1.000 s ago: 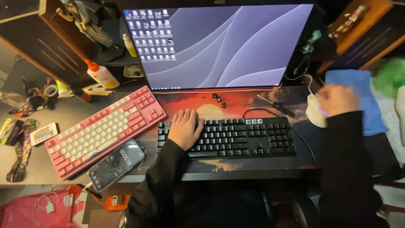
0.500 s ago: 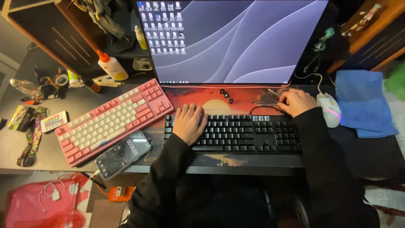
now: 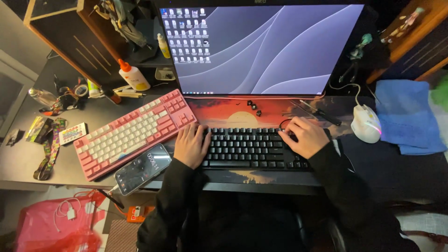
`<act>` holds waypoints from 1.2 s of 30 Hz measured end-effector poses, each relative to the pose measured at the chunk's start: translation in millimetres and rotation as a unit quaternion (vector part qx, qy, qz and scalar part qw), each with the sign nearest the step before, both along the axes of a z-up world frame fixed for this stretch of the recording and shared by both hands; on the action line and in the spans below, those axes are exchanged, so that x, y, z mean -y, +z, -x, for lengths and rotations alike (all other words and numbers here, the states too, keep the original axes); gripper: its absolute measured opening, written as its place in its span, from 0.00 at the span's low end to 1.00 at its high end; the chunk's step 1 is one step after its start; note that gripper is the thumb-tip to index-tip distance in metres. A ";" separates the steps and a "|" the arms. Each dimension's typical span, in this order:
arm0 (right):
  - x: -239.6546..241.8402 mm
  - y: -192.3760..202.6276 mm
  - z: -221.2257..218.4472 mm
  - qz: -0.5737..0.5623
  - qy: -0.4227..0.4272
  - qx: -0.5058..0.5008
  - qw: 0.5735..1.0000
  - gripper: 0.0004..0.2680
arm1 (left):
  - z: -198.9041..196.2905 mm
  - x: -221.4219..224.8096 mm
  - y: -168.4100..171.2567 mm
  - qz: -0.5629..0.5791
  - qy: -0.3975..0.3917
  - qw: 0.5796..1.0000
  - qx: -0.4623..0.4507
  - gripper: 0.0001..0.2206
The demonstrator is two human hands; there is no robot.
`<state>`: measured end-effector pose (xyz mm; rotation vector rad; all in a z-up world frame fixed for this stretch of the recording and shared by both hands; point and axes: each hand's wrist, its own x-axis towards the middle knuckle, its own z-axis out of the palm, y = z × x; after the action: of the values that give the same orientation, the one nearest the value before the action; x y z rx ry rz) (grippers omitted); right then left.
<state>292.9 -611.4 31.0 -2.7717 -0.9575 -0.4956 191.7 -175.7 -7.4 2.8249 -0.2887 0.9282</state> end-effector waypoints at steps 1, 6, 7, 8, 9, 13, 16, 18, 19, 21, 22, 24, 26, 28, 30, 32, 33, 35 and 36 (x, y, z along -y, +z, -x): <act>6.7 0.9 1.6 -0.006 0.027 -0.054 0.998 0.11 | 0.5 1.0 -1.6 -0.013 0.000 1.000 0.013 0.11; -0.6 6.0 1.2 -0.007 0.068 -0.037 0.997 0.12 | 2.7 3.8 0.9 -0.025 0.010 0.999 0.033 0.10; -3.9 0.0 -3.6 -0.034 0.086 -0.009 0.996 0.11 | 3.9 5.4 1.4 -0.031 0.014 0.999 0.038 0.10; -15.3 -12.6 -13.7 -0.035 0.088 -0.008 0.995 0.11 | 1.4 3.8 -0.3 -0.031 0.016 0.999 0.039 0.10; -27.1 -24.7 -23.5 -0.057 0.108 0.018 0.992 0.09 | -1.0 2.0 -1.6 -0.051 0.007 0.998 0.037 0.12; -84.8 -48.5 -43.9 -0.058 0.073 -0.009 0.996 0.13 | -11.1 0.5 -6.3 -0.104 -0.001 0.991 -0.081 0.24; -114.7 -48.1 -32.8 -0.028 0.031 -0.007 0.999 0.18 | -14.0 20.3 19.3 -0.106 -0.036 0.966 -0.233 0.28; -118.1 -33.4 -22.9 -0.033 0.009 -0.029 0.999 0.19 | -28.2 46.5 30.0 -0.101 -0.068 0.967 -0.224 0.27; -118.5 -27.4 -17.0 -0.036 -0.017 -0.054 0.998 0.20 | -35.0 60.4 34.0 -0.095 -0.104 0.966 -0.217 0.27; -119.3 -27.5 -17.8 -0.025 -0.027 -0.057 0.998 0.21 | -63.1 80.5 2.6 -0.070 -0.107 0.987 -0.094 0.21; -120.2 -27.5 -19.0 -0.014 -0.038 -0.059 0.997 0.22 | -77.5 89.9 -13.0 -0.045 -0.108 0.993 0.031 0.15; -119.4 -41.5 -24.9 0.000 -0.065 -0.071 0.995 0.21 | -86.4 103.5 -24.0 -0.025 -0.095 0.994 0.042 0.13; -121.0 -48.6 -31.2 0.014 -0.093 -0.081 0.992 0.20 | -95.7 112.6 -34.3 -0.005 -0.083 0.995 0.055 0.11; -122.4 -53.1 -32.2 0.021 -0.108 -0.096 0.989 0.19 | -99.7 119.9 -48.7 0.006 -0.066 0.998 0.015 0.10; -123.2 -57.7 -35.5 0.029 -0.121 -0.109 0.986 0.20 | -97.0 119.4 -46.8 0.010 -0.069 0.998 0.002 0.10; -123.9 -57.6 -37.7 0.036 -0.136 -0.122 0.983 0.21 | -96.4 119.0 -45.7 0.013 -0.074 0.997 -0.009 0.10; -124.2 -56.0 -37.2 0.039 -0.133 -0.124 0.983 0.22 | -96.0 118.7 -46.5 0.014 -0.071 0.997 -0.012 0.10; -120.3 -48.4 -33.6 0.043 -0.130 -0.126 0.982 0.22 | -96.7 122.4 -45.8 0.016 -0.068 0.997 -0.015 0.10; -122.4 -42.4 -31.5 0.048 -0.140 -0.134 0.980 0.21 | -95.9 120.4 -44.2 0.018 -0.077 0.997 -0.018 0.11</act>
<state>324.4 -489.0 -11.4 -2.9753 -0.5497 -0.1060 287.7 -296.1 -51.6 2.7369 -0.4734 0.8399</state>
